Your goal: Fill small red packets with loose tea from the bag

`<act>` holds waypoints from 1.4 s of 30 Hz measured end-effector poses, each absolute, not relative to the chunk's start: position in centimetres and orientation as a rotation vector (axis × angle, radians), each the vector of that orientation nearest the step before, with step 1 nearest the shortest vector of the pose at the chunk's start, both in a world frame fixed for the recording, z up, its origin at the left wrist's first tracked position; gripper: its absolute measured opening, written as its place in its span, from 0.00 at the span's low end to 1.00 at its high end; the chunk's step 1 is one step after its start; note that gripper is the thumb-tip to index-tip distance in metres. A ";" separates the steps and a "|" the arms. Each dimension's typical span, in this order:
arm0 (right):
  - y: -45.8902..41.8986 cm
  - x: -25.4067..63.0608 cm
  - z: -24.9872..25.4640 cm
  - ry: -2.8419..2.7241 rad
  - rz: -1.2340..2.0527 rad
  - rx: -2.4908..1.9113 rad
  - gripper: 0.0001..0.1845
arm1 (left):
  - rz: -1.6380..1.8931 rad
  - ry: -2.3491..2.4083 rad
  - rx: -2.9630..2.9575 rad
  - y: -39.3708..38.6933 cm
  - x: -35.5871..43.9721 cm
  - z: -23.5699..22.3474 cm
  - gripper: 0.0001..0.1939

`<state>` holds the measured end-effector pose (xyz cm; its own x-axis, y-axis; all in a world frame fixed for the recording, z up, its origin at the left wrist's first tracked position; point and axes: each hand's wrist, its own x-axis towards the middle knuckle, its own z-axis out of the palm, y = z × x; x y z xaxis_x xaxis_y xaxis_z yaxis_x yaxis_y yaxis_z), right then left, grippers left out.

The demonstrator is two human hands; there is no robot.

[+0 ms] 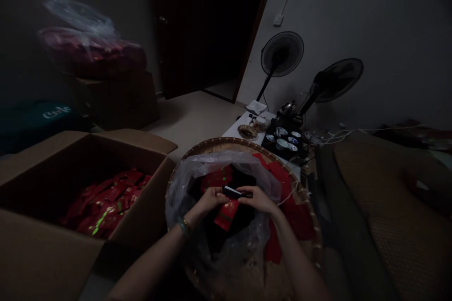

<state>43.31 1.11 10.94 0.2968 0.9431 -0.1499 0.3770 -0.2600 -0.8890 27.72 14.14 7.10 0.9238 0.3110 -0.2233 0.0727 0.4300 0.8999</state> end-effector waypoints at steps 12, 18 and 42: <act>-1.2 45.6 11.0 -1.204 0.708 -2.073 0.25 | 0.305 0.570 1.105 13.7 26.8 7.0 0.24; -2.2 45.0 8.6 -1.368 0.568 -2.489 0.28 | 0.349 0.706 1.076 13.6 26.3 7.8 0.19; 0.9 38.6 8.2 -0.887 1.044 -1.887 0.16 | 0.278 0.657 0.921 13.1 25.5 6.7 0.17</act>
